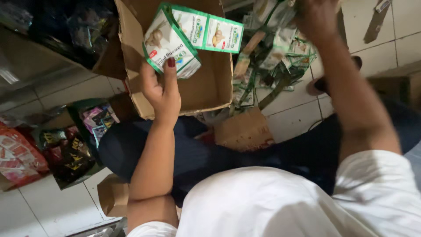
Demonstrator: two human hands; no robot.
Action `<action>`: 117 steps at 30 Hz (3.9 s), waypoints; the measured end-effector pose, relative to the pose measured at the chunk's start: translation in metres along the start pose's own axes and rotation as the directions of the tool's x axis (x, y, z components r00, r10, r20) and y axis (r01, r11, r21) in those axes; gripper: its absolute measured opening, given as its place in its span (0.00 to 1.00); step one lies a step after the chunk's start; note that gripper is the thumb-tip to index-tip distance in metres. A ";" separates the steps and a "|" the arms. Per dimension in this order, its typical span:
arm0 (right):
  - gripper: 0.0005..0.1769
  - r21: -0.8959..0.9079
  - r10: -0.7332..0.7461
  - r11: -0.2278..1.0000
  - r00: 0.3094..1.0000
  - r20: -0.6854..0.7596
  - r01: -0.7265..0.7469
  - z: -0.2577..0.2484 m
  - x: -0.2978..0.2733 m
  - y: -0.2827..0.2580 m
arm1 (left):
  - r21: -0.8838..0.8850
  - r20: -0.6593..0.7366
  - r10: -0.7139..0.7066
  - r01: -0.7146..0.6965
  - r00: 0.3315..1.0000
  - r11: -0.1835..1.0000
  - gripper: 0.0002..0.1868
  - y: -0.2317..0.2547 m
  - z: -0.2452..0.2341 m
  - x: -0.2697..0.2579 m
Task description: The person sits on the floor and sorts small green and white packets from a pile into a cardboard box. They pick up stacks of packets, align them, and place them neatly inside the box.
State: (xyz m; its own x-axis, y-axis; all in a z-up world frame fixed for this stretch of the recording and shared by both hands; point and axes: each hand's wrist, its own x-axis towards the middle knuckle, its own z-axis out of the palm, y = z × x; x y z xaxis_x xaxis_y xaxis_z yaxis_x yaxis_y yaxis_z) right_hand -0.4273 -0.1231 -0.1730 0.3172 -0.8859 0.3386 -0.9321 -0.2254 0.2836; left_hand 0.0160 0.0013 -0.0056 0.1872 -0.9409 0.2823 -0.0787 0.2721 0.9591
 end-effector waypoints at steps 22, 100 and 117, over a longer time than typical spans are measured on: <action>0.37 0.093 -0.075 0.543 0.062 0.995 -0.835 0.086 -0.137 -0.231 | 0.389 -0.062 -0.021 0.043 0.998 0.920 0.20 -0.001 -0.011 -0.002; 0.36 0.478 -0.520 0.655 0.111 0.847 -0.585 0.128 -0.190 -0.229 | 0.348 0.041 0.073 -0.083 0.997 0.934 0.13 0.005 -0.012 0.009; 0.28 0.562 0.105 0.445 0.664 0.741 -0.697 0.142 -0.216 -0.365 | 0.550 0.107 0.067 -0.115 0.992 0.827 0.15 0.016 -0.013 0.019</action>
State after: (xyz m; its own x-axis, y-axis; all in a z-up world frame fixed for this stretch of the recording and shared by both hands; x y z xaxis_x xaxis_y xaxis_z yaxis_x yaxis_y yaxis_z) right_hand -0.1803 0.0932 -0.4767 -0.0171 -0.9120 -0.4098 -0.7346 0.2895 -0.6136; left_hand 0.0312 -0.0093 0.0150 0.0754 -0.9368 0.3417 -0.6254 0.2224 0.7479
